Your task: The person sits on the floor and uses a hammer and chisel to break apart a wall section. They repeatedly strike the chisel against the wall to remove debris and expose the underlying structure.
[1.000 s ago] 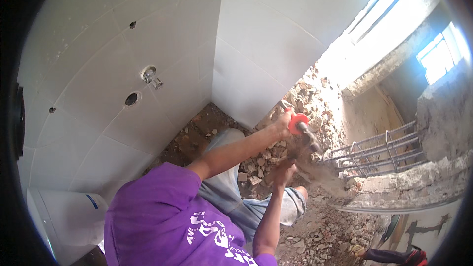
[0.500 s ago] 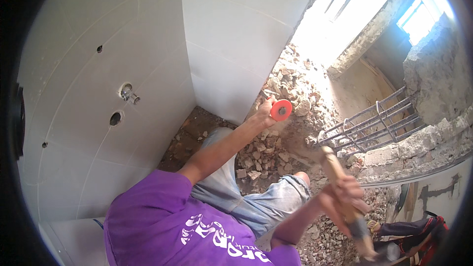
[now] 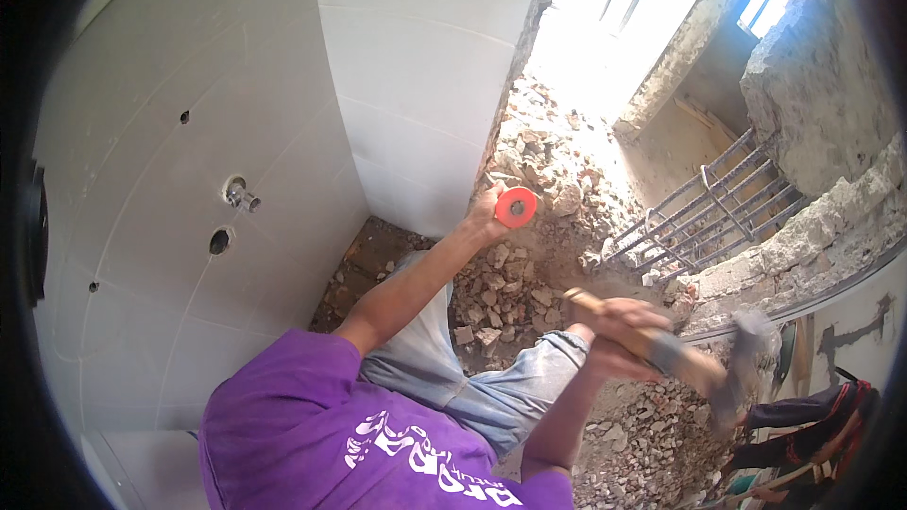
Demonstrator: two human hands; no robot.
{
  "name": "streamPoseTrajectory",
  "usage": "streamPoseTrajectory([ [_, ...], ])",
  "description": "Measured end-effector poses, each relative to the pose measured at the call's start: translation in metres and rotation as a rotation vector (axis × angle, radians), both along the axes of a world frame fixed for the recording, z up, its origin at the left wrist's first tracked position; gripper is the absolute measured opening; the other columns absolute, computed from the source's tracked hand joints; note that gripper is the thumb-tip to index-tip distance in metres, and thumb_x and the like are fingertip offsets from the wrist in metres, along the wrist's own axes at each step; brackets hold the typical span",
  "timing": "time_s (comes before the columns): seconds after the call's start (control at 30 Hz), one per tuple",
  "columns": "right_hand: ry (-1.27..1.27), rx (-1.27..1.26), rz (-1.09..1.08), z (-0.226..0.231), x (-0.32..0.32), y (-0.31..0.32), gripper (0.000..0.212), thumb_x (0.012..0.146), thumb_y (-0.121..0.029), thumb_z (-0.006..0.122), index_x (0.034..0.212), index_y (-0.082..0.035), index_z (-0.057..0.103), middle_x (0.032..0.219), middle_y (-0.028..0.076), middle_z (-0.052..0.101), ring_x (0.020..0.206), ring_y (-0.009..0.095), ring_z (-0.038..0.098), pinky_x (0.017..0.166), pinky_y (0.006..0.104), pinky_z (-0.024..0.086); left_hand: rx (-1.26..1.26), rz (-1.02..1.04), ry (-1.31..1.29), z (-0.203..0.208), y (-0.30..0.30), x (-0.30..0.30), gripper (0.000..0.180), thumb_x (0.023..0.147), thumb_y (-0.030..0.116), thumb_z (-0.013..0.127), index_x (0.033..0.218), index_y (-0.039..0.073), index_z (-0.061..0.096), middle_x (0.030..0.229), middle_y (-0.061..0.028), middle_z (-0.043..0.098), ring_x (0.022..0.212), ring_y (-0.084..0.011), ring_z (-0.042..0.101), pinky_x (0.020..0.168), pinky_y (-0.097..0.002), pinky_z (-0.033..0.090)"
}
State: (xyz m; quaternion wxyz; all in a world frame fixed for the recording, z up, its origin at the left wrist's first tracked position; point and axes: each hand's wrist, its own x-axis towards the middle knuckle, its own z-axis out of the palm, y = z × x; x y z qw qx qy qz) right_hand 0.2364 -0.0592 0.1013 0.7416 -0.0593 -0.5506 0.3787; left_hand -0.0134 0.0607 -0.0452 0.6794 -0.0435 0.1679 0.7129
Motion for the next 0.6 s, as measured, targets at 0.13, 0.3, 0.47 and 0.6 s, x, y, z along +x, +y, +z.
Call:
streamPoseTrajectory([
  [0.13, 0.139, 0.365, -0.041, 0.026, -0.003, -0.002, 0.082, 0.075, -0.084, 0.028, 0.097, -0.01, 0.054, 0.081, 0.008, 0.059, 0.066, 0.018, 0.057, 0.064, 0.0296, 0.051, -0.013, -0.022, -0.02, 0.008, -0.003, 0.006, 0.032, 0.102, 0.036, 0.028, 0.081, 0.014, 0.038, 0.071, -0.0002, 0.046, 0.061, -0.0128, 0.049, 0.066, -0.0337, 0.054],
  [0.3, -0.792, -0.681, 0.159, -0.18, -0.071, 0.018, 0.059, 0.094, -0.058, 0.032, 0.073, -0.006, 0.052, 0.064, 0.003, 0.054, 0.055, 0.009, 0.05, 0.049, 0.0214, 0.041, 0.232, -0.052, -0.06, -0.035, 0.015, -0.027, 0.035, 0.101, 0.031, 0.027, 0.098, 0.004, 0.05, 0.087, -0.0105, 0.059, 0.08, -0.0215, 0.06, 0.08, -0.0383, 0.053],
  [0.47, -0.515, -0.738, 0.043, -0.146, -0.045, -0.008, 0.068, 0.087, -0.07, 0.032, 0.075, -0.004, 0.045, 0.057, 0.001, 0.045, 0.046, 0.012, 0.045, 0.045, 0.0271, 0.039, 0.253, -0.217, 0.122, -0.03, -0.02, -0.016, 0.033, 0.101, 0.032, 0.029, 0.084, 0.01, 0.047, 0.072, -0.0014, 0.053, 0.066, -0.0137, 0.054, 0.065, -0.0294, 0.051],
  [0.6, -0.33, -0.666, 0.045, -0.129, -0.005, 0.007, 0.077, 0.08, -0.078, 0.033, 0.085, -0.002, 0.045, 0.062, 0.005, 0.046, 0.052, 0.013, 0.045, 0.049, 0.0269, 0.042, 0.11, -0.129, -0.005, -0.048, -0.016, 0.009, 0.028, 0.101, 0.031, 0.035, 0.082, 0.012, 0.044, 0.069, 0.0018, 0.048, 0.062, -0.0108, 0.05, 0.06, -0.0258, 0.048],
])
